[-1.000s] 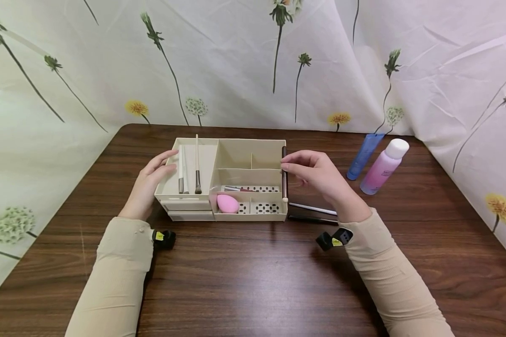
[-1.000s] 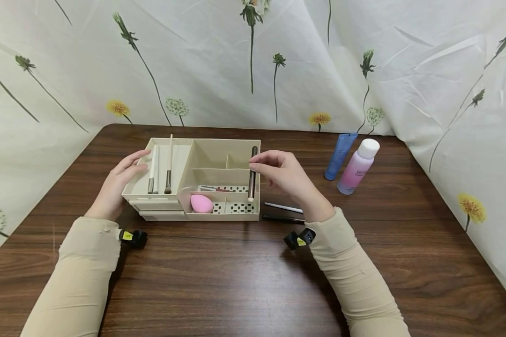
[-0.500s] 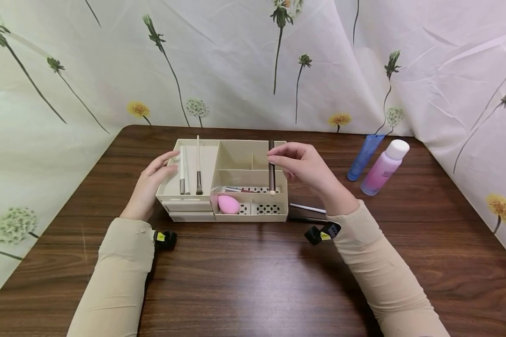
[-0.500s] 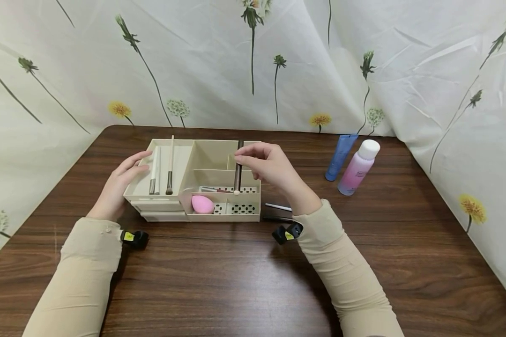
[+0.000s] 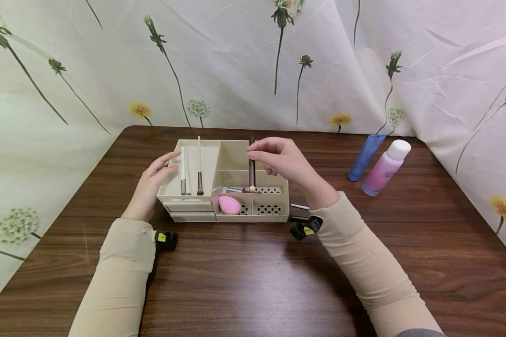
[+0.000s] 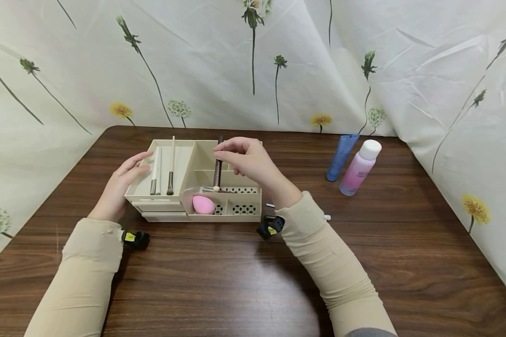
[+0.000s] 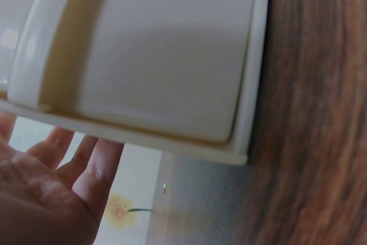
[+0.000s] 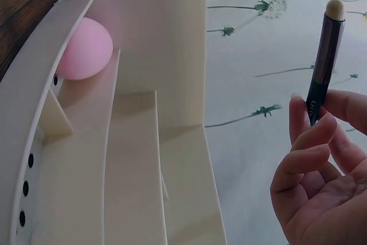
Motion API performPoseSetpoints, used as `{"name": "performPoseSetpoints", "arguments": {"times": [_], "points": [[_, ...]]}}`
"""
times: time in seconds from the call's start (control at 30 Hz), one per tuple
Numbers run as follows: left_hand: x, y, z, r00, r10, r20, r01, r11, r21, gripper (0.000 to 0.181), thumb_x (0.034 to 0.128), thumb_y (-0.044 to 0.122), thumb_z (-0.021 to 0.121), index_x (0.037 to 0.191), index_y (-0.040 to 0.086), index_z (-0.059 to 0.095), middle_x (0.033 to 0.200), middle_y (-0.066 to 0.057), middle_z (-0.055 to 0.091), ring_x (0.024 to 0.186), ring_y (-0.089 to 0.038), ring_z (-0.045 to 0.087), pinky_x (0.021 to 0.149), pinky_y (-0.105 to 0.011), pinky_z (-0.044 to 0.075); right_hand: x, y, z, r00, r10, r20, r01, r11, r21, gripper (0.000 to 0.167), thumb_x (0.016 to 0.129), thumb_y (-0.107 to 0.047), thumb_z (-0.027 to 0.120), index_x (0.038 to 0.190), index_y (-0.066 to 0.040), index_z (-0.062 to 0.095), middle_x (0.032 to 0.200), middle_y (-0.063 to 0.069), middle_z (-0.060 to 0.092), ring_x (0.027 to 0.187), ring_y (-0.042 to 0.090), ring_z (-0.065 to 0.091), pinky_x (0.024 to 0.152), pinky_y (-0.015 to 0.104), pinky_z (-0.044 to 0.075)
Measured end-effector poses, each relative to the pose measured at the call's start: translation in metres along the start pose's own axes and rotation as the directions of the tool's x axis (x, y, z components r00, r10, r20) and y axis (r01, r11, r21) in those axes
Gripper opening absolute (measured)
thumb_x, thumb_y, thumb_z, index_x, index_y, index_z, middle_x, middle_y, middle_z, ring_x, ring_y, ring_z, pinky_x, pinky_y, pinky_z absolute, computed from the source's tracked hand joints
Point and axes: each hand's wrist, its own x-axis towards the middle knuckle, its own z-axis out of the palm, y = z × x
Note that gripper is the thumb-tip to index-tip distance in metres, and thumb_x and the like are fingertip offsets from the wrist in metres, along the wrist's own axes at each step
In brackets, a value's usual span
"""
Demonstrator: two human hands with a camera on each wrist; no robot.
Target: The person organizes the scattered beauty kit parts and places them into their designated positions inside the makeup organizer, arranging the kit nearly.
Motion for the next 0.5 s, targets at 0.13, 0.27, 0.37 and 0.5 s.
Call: {"name": "performPoseSetpoints", "arguments": {"times": [0.13,0.27,0.37,0.5], "points": [[-0.001,0.0,0.0,1.0,-0.004,0.004,0.004,1.0,-0.008,0.047,0.0999,0.035,0.055,0.146,0.029,0.05,0.165,-0.002,0.024,0.152,-0.019,0.016,0.123,-0.048,0.011,0.004,-0.002,0.009,0.999,0.029,0.018,-0.029,1.0,0.004,0.026,0.093,-0.015,0.069,0.113,0.001,0.069,0.075,-0.007,0.06,0.053,0.011,0.042,0.054,0.024,0.04],[-0.001,0.0,0.0,1.0,-0.007,0.005,0.007,1.0,-0.012,0.047,0.0998,0.035,0.056,0.146,0.029,0.05,0.165,-0.003,0.023,0.152,-0.019,0.015,0.123,-0.048,0.011,0.01,-0.001,0.018,0.998,0.045,0.04,-0.046,0.999,0.003,0.025,0.093,-0.015,0.069,0.113,0.0,0.069,0.083,-0.006,0.064,0.053,0.01,0.042,0.055,0.024,0.041],[-0.001,0.0,0.0,1.0,-0.005,0.005,0.005,1.0,-0.013,0.047,0.0998,0.035,0.056,0.146,0.028,0.05,0.165,-0.003,0.024,0.152,-0.019,0.015,0.123,-0.048,0.01,0.013,0.0,0.024,0.997,0.044,0.058,-0.044,0.999,0.005,0.025,0.093,-0.014,0.068,0.114,0.0,0.069,0.086,-0.005,0.064,0.054,0.01,0.043,0.054,0.024,0.04],[-0.001,0.001,0.0,1.0,-0.001,0.007,0.001,1.0,-0.016,0.046,0.0997,0.035,0.056,0.145,0.028,0.05,0.165,-0.003,0.024,0.152,-0.02,0.015,0.123,-0.048,0.01,0.016,-0.001,0.031,0.995,0.048,0.083,-0.048,0.999,-0.002,0.025,0.094,-0.014,0.067,0.115,0.0,0.069,0.089,-0.003,0.066,0.056,0.012,0.043,0.053,0.024,0.038]]}}
